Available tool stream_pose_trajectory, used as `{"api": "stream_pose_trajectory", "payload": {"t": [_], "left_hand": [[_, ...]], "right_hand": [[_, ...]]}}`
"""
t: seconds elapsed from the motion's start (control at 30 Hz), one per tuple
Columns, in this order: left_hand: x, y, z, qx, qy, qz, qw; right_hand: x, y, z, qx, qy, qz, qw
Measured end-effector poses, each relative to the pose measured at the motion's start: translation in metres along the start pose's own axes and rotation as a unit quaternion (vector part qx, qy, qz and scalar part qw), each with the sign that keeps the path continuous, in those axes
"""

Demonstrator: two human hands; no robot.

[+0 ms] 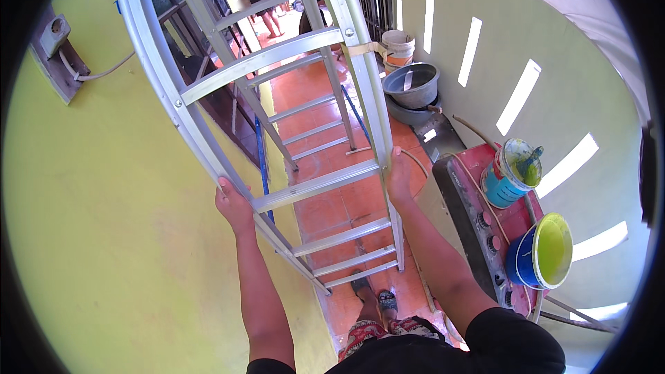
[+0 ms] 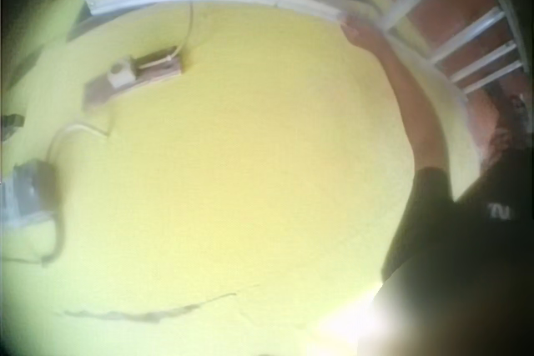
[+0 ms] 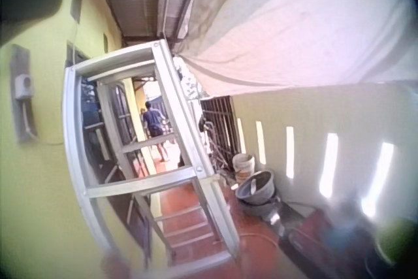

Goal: The person sits on the floor and stirs green paint in a bucket with a small spatula. They then carry the bucket to another area, add water from a hose, and continue mixing the paint.

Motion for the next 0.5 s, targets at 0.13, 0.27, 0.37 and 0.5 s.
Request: {"api": "stream_pose_trajectory", "payload": {"t": [0.13,0.27,0.37,0.5], "left_hand": [[-0.018,0.013,0.037,-0.002,0.016,0.021,1.0],[-0.038,0.028,0.065,-0.021,0.018,0.021,0.999],[-0.046,0.036,0.076,-0.005,0.016,0.0,1.0],[-0.053,0.039,0.086,0.011,0.033,0.018,0.999]], "right_hand": [[-0.013,-0.017,0.031,0.01,-0.002,0.0,1.0],[-0.014,-0.038,0.058,-0.022,0.02,-0.013,0.999],[-0.019,-0.046,0.07,-0.03,-0.008,-0.017,0.999],[-0.025,-0.042,0.078,-0.039,-0.012,0.013,0.999]]}}
Point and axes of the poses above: each hand's wrist, its own z-axis away from the middle knuckle, its own x-axis out of the palm, y = z × x, the point moved 2 cm from there along -z, towards the middle knuckle, and after that the axes turned 5 degrees about -y, right-handed, at the moved point
